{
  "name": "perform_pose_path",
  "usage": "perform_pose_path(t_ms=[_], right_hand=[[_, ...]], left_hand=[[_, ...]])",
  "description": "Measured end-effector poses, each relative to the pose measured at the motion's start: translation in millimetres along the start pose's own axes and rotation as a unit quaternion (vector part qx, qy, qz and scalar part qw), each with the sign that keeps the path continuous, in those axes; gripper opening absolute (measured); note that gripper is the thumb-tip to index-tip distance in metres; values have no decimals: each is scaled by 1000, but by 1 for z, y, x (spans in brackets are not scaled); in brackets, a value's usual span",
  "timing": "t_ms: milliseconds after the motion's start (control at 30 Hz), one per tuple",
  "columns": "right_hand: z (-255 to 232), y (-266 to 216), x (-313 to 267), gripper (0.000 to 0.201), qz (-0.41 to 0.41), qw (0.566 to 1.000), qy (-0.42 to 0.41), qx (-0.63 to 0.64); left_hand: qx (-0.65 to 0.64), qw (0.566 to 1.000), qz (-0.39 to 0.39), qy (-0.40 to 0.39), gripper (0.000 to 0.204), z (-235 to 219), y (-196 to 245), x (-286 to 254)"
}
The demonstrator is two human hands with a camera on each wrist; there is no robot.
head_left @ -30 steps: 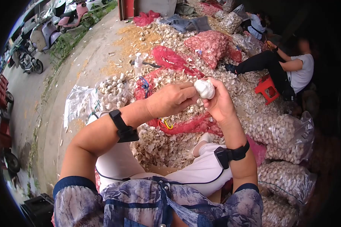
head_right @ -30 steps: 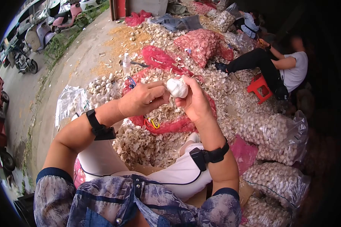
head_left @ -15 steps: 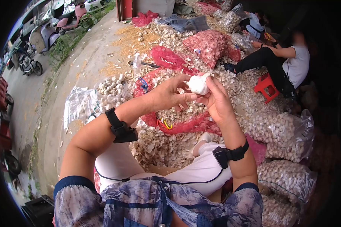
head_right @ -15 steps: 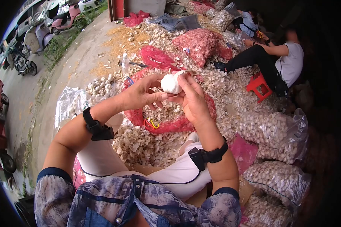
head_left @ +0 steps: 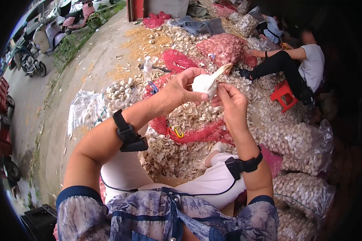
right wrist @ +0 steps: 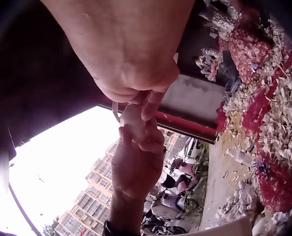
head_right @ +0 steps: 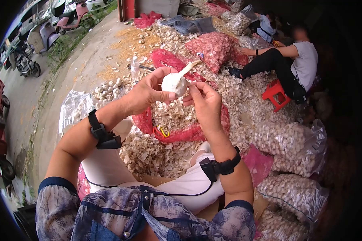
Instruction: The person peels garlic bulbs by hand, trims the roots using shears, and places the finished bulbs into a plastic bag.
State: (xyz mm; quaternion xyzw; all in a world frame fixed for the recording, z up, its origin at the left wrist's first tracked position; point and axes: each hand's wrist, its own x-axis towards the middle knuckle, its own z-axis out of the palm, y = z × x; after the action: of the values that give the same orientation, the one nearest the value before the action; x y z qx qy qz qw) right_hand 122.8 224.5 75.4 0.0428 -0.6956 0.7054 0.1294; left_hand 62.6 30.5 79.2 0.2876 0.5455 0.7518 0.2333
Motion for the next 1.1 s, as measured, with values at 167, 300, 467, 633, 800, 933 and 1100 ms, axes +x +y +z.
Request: perform_pose_path(t_ms=[167, 300, 467, 633, 800, 933, 1100], right_hand=[[-16, 6, 10, 18, 21, 990, 68, 118], [-20, 7, 9, 19, 55, 993, 39, 96], [-34, 22, 15, 17, 99, 982, 69, 145], [-55, 34, 25, 15, 156, 951, 109, 244], [-28, 8, 9, 28, 238, 968, -53, 66], [-10, 6, -2, 41, 204, 963, -149, -93], [-20, 22, -18, 29, 234, 935, -178, -200]], left_hand=[[-86, 996, 1, -20, 58, 2, 6, -2], [-87, 996, -25, -1, 55, -5, 3, -1], [-148, 988, -25, -37, 47, -9, 9, -3], [-219, 973, -44, -51, 47, -5, 12, -6], [-250, 964, -55, -74, 42, -7, 14, -5], [-185, 981, -58, -7, 37, -12, 6, -1], [-72, 997, -24, -22, 34, -49, 24, 9]])
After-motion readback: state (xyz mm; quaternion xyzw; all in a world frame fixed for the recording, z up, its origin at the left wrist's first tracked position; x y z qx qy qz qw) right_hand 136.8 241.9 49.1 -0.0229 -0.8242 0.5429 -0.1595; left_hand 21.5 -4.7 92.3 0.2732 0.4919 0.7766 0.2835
